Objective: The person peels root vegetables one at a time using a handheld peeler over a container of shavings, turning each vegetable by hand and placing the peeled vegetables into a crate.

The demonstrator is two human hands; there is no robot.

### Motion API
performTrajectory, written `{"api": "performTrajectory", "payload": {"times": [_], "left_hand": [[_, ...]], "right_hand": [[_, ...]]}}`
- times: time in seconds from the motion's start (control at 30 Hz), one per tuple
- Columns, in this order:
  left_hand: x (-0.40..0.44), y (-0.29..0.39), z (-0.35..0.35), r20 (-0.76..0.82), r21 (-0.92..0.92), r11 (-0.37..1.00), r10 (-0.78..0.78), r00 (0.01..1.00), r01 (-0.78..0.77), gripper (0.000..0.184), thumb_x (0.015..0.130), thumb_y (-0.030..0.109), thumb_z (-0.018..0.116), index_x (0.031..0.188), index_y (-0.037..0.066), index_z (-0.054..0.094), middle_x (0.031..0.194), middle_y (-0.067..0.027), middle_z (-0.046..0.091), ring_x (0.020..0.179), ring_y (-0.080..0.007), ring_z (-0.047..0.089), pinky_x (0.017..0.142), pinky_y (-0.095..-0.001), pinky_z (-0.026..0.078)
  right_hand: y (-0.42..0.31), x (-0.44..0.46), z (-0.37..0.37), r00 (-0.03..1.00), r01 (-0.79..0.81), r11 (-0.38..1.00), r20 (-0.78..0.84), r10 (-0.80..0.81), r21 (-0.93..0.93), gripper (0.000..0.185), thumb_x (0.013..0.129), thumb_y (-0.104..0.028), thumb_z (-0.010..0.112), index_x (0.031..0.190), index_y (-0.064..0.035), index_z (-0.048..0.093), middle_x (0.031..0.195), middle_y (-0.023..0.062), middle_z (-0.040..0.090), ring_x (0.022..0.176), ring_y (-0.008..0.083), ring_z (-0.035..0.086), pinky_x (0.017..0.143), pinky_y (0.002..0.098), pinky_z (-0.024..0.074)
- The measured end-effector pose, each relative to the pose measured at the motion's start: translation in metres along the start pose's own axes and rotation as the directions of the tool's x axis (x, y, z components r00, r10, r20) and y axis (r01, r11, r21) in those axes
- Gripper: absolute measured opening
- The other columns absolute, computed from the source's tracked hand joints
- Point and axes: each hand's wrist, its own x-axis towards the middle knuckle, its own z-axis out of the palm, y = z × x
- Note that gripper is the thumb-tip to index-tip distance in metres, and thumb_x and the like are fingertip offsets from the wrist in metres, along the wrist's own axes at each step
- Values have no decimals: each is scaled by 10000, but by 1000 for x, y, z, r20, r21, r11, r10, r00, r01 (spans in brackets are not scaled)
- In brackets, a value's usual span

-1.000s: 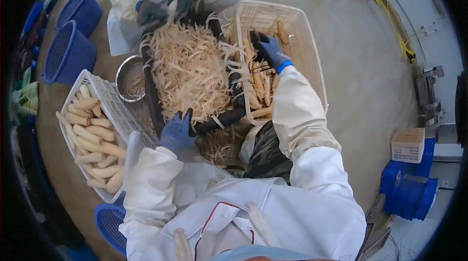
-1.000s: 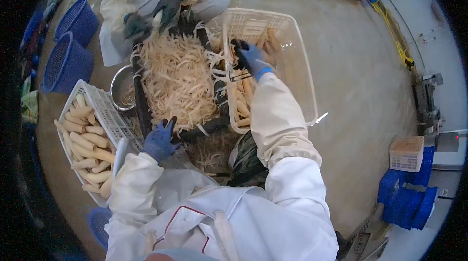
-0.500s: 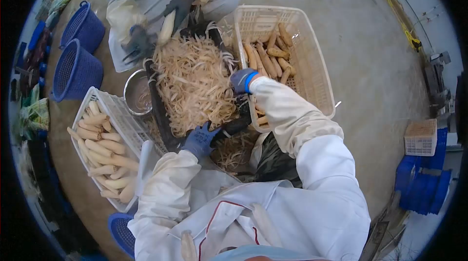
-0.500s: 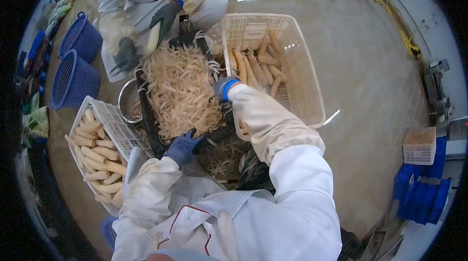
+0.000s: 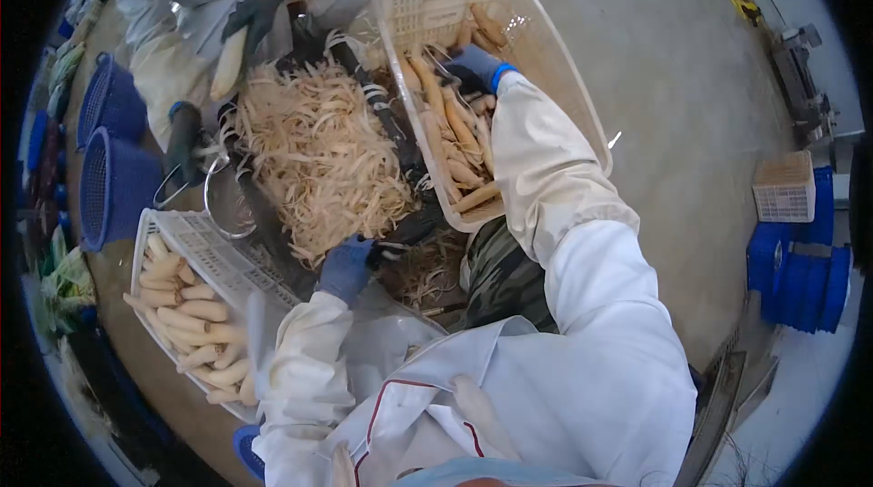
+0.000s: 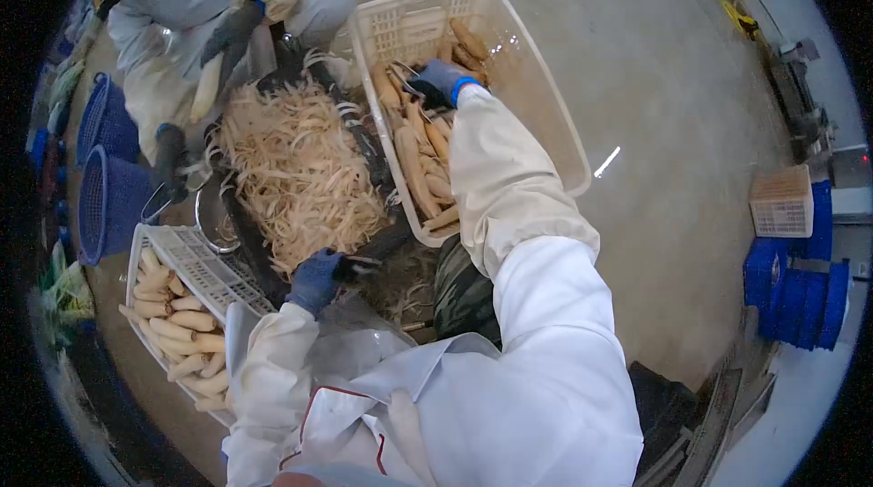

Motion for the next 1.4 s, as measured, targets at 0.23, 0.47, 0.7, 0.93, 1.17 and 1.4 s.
{"api": "performTrajectory", "payload": {"times": [0.23,0.47,0.7,0.93,1.17,1.4], "left_hand": [[-18,0,-74,-532,-219,973,-180,828,71,461,817,108,658,1266,83,557,1198,-203,569,1116,-375,536,949,-416,434],[-25,-9,-41,-313,-46,997,-77,947,66,641,802,233,680,1375,78,436,1309,-232,481,1177,-408,469,983,-459,402],[-32,2,-46,-181,-105,993,-78,980,60,607,809,240,667,1354,74,458,1256,-199,530,1128,-384,510,956,-441,422],[-49,26,-67,-429,-130,987,29,903,-94,676,779,185,719,1383,78,435,1309,-192,511,1176,-372,499,990,-429,413],[-58,64,-83,-505,-856,19,-247,827,-517,728,812,166,732,1420,34,352,1326,-163,521,1183,-276,537,953,-388,478],[-101,36,-99,-430,-803,-228,-417,801,-550,435,737,70,739,1113,-7,534,771,-62,621,665,-195,643,599,-307,534]], "right_hand": [[150,-17,111,971,139,883,236,-33,-449,294,738,-341,705,936,-125,682,887,177,687,823,369,661,698,413,524],[142,9,222,970,-241,947,96,225,213,391,757,-332,747,1025,-69,638,790,197,625,660,385,591,624,391,495],[172,-10,189,915,-30,805,340,-217,592,353,877,-359,651,1115,-100,630,774,30,598,676,147,564,602,285,440],[-22,-82,58,987,-151,609,156,45,779,426,768,-384,783,993,-48,649,722,-10,558,633,67,515,531,226,393],[-224,-137,74,820,271,792,299,-488,548,326,845,-238,708,1056,2,640,824,-17,623,693,67,566,656,218,465],[-185,-56,79,879,470,831,-249,-408,299,296,858,-291,672,976,-24,625,821,46,653,713,163,648,634,317,525]]}}
